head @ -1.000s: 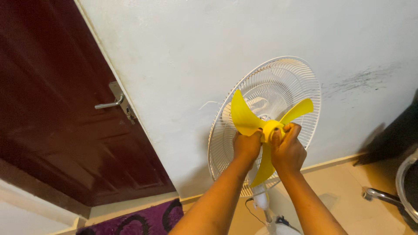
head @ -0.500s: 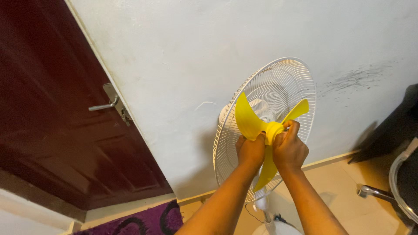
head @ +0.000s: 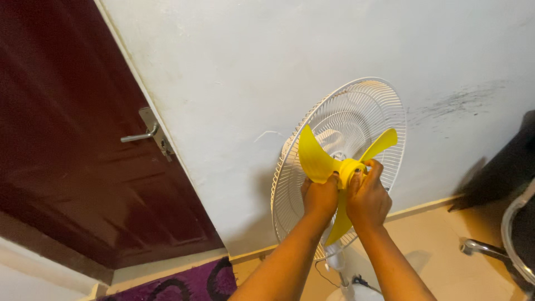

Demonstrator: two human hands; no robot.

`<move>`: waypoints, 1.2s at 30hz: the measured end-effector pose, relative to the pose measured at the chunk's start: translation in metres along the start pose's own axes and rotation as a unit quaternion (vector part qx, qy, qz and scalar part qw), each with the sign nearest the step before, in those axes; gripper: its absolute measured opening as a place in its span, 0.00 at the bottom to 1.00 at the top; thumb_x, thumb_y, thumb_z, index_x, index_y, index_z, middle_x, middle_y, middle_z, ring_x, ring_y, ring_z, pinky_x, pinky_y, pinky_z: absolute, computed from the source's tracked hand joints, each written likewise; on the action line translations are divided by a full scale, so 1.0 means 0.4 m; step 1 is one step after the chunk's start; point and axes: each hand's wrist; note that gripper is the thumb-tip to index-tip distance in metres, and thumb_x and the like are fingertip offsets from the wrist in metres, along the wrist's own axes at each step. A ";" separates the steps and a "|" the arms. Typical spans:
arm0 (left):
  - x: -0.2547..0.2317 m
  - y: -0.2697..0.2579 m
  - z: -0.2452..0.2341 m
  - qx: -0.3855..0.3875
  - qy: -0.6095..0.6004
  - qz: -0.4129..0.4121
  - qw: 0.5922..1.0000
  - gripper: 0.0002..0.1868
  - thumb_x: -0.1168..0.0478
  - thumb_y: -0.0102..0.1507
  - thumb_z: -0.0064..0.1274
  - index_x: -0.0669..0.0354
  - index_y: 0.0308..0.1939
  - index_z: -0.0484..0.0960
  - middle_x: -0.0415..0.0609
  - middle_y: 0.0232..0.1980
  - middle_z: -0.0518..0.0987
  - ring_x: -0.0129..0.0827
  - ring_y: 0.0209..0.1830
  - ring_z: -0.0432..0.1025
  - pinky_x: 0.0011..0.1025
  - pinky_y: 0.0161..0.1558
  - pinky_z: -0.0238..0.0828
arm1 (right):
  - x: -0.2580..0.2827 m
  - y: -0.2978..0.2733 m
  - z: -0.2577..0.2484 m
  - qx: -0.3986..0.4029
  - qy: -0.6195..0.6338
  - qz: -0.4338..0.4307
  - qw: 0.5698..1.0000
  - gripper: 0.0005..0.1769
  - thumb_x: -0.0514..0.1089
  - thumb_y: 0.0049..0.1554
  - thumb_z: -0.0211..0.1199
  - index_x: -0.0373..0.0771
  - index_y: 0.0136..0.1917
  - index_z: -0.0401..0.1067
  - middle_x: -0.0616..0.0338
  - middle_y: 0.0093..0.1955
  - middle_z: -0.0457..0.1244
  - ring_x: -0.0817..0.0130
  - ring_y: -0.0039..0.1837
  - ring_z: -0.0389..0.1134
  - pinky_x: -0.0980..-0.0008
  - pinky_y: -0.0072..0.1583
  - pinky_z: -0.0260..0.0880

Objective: The person unplugs a standing fan, then removes the front wire cage and the yellow fan blades. The removed parts are placed on a nearby mattress.

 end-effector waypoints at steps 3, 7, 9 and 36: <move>-0.017 -0.011 0.006 -0.037 -0.043 -0.006 0.998 0.19 0.51 0.64 0.51 0.65 0.43 0.85 0.54 0.51 0.82 0.46 0.55 0.74 0.37 0.59 0.65 | -0.008 0.018 0.007 0.026 -0.036 0.034 0.998 0.19 0.48 0.63 0.49 0.45 0.66 0.55 0.42 0.36 0.67 0.36 0.38 0.69 0.40 0.41 0.64; -0.083 -0.031 -0.015 -0.050 -0.103 -0.101 0.988 0.17 0.53 0.61 0.56 0.63 0.45 0.83 0.54 0.45 0.84 0.44 0.45 0.79 0.36 0.51 0.72 | -0.009 0.032 0.018 0.059 -0.067 0.120 0.989 0.17 0.49 0.64 0.49 0.49 0.65 0.56 0.42 0.33 0.67 0.36 0.38 0.69 0.39 0.43 0.64; -0.110 -0.043 -0.026 -0.053 -0.148 -0.172 0.973 0.16 0.55 0.59 0.59 0.61 0.47 0.81 0.54 0.42 0.85 0.43 0.39 0.81 0.36 0.45 0.76 | -0.002 0.034 0.023 0.059 -0.063 0.147 0.985 0.16 0.50 0.63 0.49 0.51 0.64 0.56 0.42 0.34 0.68 0.36 0.40 0.69 0.39 0.44 0.64; -0.035 -0.041 0.034 -0.020 0.040 -0.039 0.998 0.23 0.46 0.62 0.52 0.64 0.45 0.85 0.60 0.53 0.82 0.51 0.58 0.71 0.40 0.61 0.63 | 0.013 0.024 -0.080 0.108 -0.075 0.181 0.975 0.20 0.50 0.66 0.45 0.48 0.69 0.51 0.41 0.39 0.69 0.36 0.45 0.71 0.40 0.48 0.67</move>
Point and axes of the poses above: each hand's wrist, its own y-axis towards the middle knuckle, its own z-axis out of the palm, x = y × z
